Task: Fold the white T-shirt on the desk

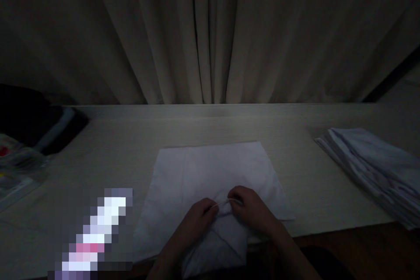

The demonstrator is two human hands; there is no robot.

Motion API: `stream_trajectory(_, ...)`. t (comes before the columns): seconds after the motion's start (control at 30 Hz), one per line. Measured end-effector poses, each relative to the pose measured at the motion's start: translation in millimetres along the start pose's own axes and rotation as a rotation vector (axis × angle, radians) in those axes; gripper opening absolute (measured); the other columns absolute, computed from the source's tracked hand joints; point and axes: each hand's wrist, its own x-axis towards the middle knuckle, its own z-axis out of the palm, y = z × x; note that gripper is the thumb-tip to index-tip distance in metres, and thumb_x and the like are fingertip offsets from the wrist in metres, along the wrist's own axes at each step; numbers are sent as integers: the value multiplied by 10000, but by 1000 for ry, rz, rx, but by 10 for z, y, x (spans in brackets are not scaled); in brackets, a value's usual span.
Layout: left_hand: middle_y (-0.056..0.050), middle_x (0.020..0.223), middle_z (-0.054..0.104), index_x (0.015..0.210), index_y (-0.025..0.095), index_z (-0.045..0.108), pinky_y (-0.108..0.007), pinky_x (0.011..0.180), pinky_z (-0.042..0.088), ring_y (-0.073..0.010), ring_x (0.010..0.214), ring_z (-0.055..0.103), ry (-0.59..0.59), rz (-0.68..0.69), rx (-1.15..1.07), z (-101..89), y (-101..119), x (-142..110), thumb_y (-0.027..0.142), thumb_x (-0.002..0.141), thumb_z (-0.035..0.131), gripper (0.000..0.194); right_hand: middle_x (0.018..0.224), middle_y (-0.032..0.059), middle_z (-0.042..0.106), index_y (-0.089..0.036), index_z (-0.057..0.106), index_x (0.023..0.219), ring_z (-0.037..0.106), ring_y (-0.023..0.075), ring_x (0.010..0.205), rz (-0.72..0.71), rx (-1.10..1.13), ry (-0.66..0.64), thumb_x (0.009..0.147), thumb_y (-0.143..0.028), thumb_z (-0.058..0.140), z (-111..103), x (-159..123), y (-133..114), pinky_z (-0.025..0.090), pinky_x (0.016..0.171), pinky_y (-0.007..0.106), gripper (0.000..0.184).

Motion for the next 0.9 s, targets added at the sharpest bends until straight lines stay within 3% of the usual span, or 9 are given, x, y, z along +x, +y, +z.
stream_trajectory(0.13,22,671,535,657,191,519,-283,664,358,-149,696,489,-10,-19,-58,-2,-17,23,461,832,408,340,951,40,597,-213,565,929,538,184,940,-76,-52,190,730,-100,498,-30,3,-14,433,873,364,238)
stream_trajectory(0.2,22,670,532,658,193,519,-286,672,361,-155,705,493,3,-37,-77,3,-13,30,458,827,405,335,937,41,574,-217,557,895,521,191,945,-133,-80,221,725,-90,502,-7,-13,-51,434,866,375,220)
stream_trajectory(0.43,-25,801,630,773,195,582,-308,772,401,-189,817,553,12,-42,-88,22,-34,30,440,841,388,321,1066,55,567,-231,597,910,501,195,1031,-241,-190,160,777,-149,552,152,-66,-67,419,895,378,163)
stream_trajectory(0.6,-17,780,616,747,196,558,-310,756,402,-186,793,553,0,-33,-74,30,-64,47,447,849,377,325,1130,53,566,-239,595,969,485,199,1099,-207,-220,106,763,-163,598,177,-63,-14,396,945,385,220)
stream_trajectory(0.9,-10,775,606,794,202,547,-307,722,407,-173,767,549,20,-20,20,53,-25,14,412,863,374,281,1069,35,591,-218,599,878,506,174,1059,-154,-209,120,787,-168,595,175,-35,50,396,941,348,104)
